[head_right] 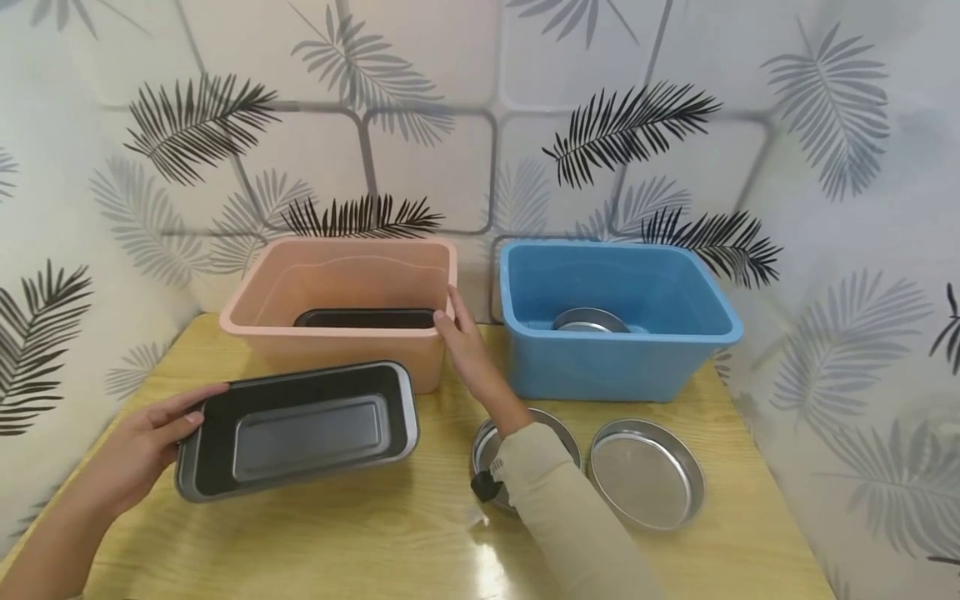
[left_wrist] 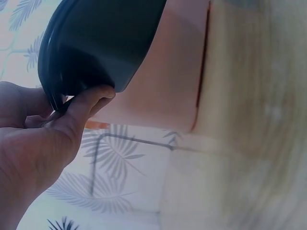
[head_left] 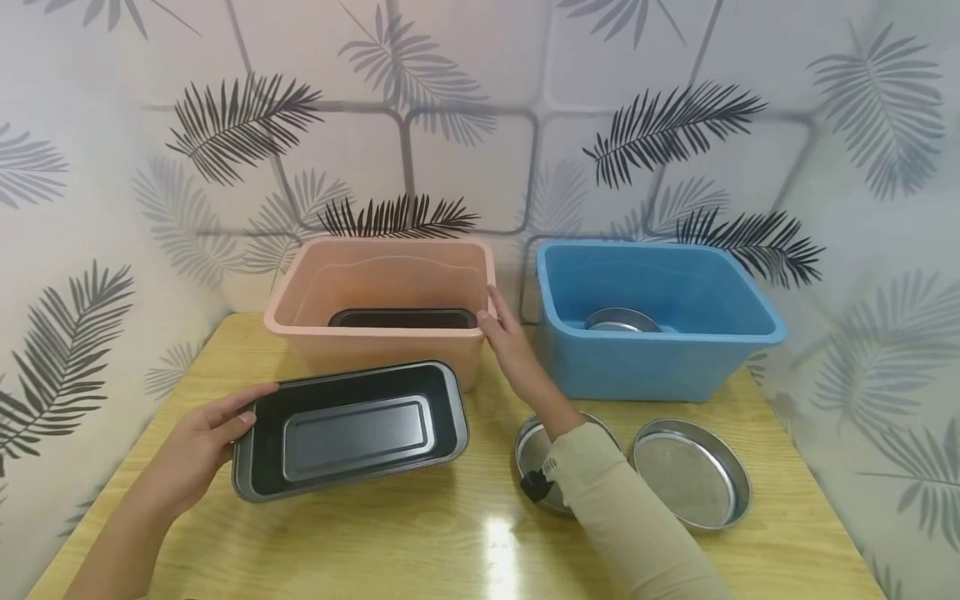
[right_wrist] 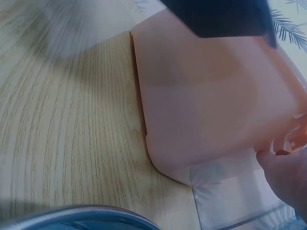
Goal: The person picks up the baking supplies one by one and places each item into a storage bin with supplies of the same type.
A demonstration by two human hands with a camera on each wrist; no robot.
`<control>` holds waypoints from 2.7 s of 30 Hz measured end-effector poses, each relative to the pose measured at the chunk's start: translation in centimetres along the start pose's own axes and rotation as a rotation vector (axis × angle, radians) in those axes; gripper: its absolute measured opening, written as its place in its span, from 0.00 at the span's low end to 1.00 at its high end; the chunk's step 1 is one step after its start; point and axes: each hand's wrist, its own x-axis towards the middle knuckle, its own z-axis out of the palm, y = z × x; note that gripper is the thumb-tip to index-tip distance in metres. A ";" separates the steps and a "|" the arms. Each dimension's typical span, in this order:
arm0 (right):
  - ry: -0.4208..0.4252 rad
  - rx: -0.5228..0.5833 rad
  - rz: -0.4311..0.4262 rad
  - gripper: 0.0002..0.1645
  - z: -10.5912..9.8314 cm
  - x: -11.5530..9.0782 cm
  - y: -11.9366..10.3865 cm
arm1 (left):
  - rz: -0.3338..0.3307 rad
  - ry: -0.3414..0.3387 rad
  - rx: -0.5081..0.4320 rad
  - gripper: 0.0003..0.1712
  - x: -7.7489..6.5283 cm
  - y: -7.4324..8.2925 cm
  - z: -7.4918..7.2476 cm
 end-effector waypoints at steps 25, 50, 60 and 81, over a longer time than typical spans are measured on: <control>-0.004 0.003 -0.015 0.37 -0.1 -0.1 0.1 | 0.096 -0.056 -0.114 0.22 3.8 5.9 -2.4; -0.001 -0.023 -0.040 0.38 -0.3 0.0 0.3 | 0.089 -0.026 -0.126 0.23 10.2 9.8 -3.9; -0.027 -0.014 0.002 0.38 -0.4 0.2 0.3 | 0.047 0.048 -0.052 0.23 12.6 10.3 -4.1; -0.035 -0.008 0.018 0.39 -0.3 0.0 0.2 | -0.031 -0.002 0.022 0.26 18.0 8.2 -4.5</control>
